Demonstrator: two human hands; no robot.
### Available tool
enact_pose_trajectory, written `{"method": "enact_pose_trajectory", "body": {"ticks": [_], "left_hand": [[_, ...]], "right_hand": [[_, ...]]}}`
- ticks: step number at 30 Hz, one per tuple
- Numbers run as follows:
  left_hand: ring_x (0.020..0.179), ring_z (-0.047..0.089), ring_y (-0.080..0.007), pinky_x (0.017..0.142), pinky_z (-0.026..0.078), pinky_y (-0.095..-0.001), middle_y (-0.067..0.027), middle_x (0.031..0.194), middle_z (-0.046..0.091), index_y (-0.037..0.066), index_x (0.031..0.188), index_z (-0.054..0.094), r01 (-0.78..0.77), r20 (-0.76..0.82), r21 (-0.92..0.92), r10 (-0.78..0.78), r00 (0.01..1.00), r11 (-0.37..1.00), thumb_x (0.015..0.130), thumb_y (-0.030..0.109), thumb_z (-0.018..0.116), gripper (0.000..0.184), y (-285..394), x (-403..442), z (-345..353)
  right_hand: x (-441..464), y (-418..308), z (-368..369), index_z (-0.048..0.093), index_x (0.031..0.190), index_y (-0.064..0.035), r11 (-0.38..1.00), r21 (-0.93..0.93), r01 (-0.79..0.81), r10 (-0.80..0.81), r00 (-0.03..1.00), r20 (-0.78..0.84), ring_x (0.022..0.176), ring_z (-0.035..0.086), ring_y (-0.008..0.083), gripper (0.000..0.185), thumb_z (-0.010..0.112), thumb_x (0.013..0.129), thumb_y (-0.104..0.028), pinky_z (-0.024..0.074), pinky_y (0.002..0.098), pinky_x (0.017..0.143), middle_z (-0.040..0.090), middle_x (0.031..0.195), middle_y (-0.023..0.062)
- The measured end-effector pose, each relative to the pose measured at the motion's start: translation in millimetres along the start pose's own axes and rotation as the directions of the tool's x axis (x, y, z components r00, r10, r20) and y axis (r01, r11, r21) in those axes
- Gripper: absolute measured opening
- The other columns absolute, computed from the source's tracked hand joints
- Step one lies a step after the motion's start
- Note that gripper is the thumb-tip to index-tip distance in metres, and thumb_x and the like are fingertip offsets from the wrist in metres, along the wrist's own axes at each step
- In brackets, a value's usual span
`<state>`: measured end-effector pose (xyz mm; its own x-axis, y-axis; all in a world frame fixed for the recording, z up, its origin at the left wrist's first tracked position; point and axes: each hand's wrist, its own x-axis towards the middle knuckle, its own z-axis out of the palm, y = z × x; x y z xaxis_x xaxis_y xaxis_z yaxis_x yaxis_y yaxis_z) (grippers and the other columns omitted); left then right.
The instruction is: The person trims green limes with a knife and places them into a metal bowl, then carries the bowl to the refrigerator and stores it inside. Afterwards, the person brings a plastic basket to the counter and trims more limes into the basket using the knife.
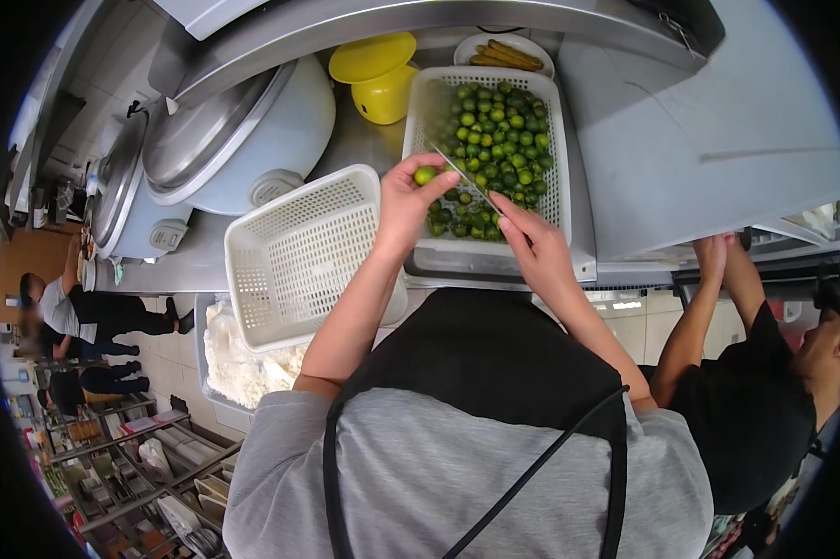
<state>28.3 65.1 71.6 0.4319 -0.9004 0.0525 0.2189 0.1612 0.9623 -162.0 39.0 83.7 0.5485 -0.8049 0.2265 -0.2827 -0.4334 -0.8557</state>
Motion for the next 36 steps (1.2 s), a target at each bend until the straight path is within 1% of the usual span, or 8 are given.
{"method": "enact_pose_trajectory", "body": {"ticks": [8,13,16,21,26,32,34,36], "left_hand": [[0.082,0.059,-0.0167,0.081,0.050,-0.0282,-0.0099,0.090,0.059,-0.004,0.097,0.056,0.184,0.052,-0.393,-0.178,0.983,0.901,0.079,0.003,0.061,0.020,11,5,-30],[0.082,0.061,-0.0186,0.075,0.049,-0.0271,-0.0098,0.085,0.061,-0.003,0.093,0.060,0.173,-0.239,0.245,-0.113,0.964,0.954,0.076,0.007,0.064,0.021,0,6,-128],[0.079,0.062,-0.0230,0.072,0.048,-0.0296,-0.0119,0.082,0.063,-0.001,0.090,0.062,0.276,-0.323,0.694,-0.055,0.945,0.665,0.072,0.007,0.066,0.020,-22,7,-166],[0.080,0.059,-0.0328,0.073,0.047,-0.0378,-0.0144,0.083,0.062,0.001,0.080,0.064,-0.242,0.131,0.956,0.496,0.858,0.166,0.067,0.005,0.063,0.014,-16,20,-70],[0.083,0.059,-0.0324,0.073,0.048,-0.0410,-0.0170,0.084,0.062,0.002,0.075,0.064,-0.324,0.290,0.937,-0.225,0.930,-0.133,0.069,0.004,0.059,0.008,-81,54,-4],[0.084,0.061,-0.0270,0.075,0.049,-0.0343,-0.0195,0.086,0.061,-0.004,0.090,0.062,-0.367,0.376,0.906,-0.005,0.926,0.212,0.070,0.002,0.061,0.021,-57,50,-11],[0.088,0.060,-0.0236,0.081,0.049,-0.0315,-0.0141,0.093,0.060,-0.006,0.099,0.058,0.134,0.117,0.319,-0.179,0.977,0.938,0.076,0.000,0.059,0.024,-32,36,-11],[0.087,0.059,-0.0200,0.081,0.050,-0.0307,-0.0114,0.094,0.058,-0.005,0.100,0.057,0.205,0.108,0.136,-0.220,0.970,0.969,0.077,0.000,0.059,0.024,-16,23,-11]], "right_hand": [[-1,4,-3,0.055,0.115,-0.0109,1.000,0.013,-0.013,0.013,0.998,0.053,0.060,0.051,0.0217,0.029,0.051,0.087,-0.019,0.0419,0.0305,0.058,0.058,0.075,0.0126],[-12,36,-13,0.055,0.115,-0.0117,0.996,0.068,-0.062,0.063,0.998,-0.016,0.066,0.055,0.0194,0.029,0.051,0.088,-0.020,0.0441,0.0283,0.063,0.062,0.086,0.0145],[-12,46,-26,0.055,0.116,-0.0119,0.994,0.016,-0.112,0.113,0.991,-0.066,0.074,0.059,0.0194,0.029,0.051,0.088,-0.020,0.0448,0.0265,0.068,0.062,0.093,0.0161],[-8,40,-35,0.054,0.115,-0.0103,0.968,-0.020,-0.251,0.249,0.966,-0.072,0.083,0.061,0.0226,0.029,0.051,0.087,-0.019,0.0446,0.0262,0.072,0.061,0.099,0.0164],[-2,29,-28,0.054,0.115,-0.0097,0.996,0.009,-0.094,0.095,0.990,-0.108,0.083,0.061,0.0229,0.029,0.051,0.087,-0.019,0.0445,0.0266,0.072,0.061,0.100,0.0154],[-8,22,-32,0.052,0.118,-0.0069,0.984,0.074,-0.163,0.169,0.981,-0.090,0.070,0.047,0.0076,0.032,0.050,0.088,-0.017,0.0404,0.0202,0.068,0.059,0.089,0.0036],[-10,22,-30,0.052,0.119,-0.0074,0.976,0.111,-0.189,0.199,0.976,-0.085,0.066,0.044,0.0063,0.032,0.050,0.088,-0.017,0.0396,0.0195,0.064,0.057,0.083,0.0010],[-12,25,-23,0.053,0.117,-0.0087,0.967,0.181,-0.179,0.191,0.980,-0.053,0.087,0.058,0.0160,0.030,0.049,0.089,-0.019,0.0430,0.0259,0.076,0.060,0.105,0.0150]]}}
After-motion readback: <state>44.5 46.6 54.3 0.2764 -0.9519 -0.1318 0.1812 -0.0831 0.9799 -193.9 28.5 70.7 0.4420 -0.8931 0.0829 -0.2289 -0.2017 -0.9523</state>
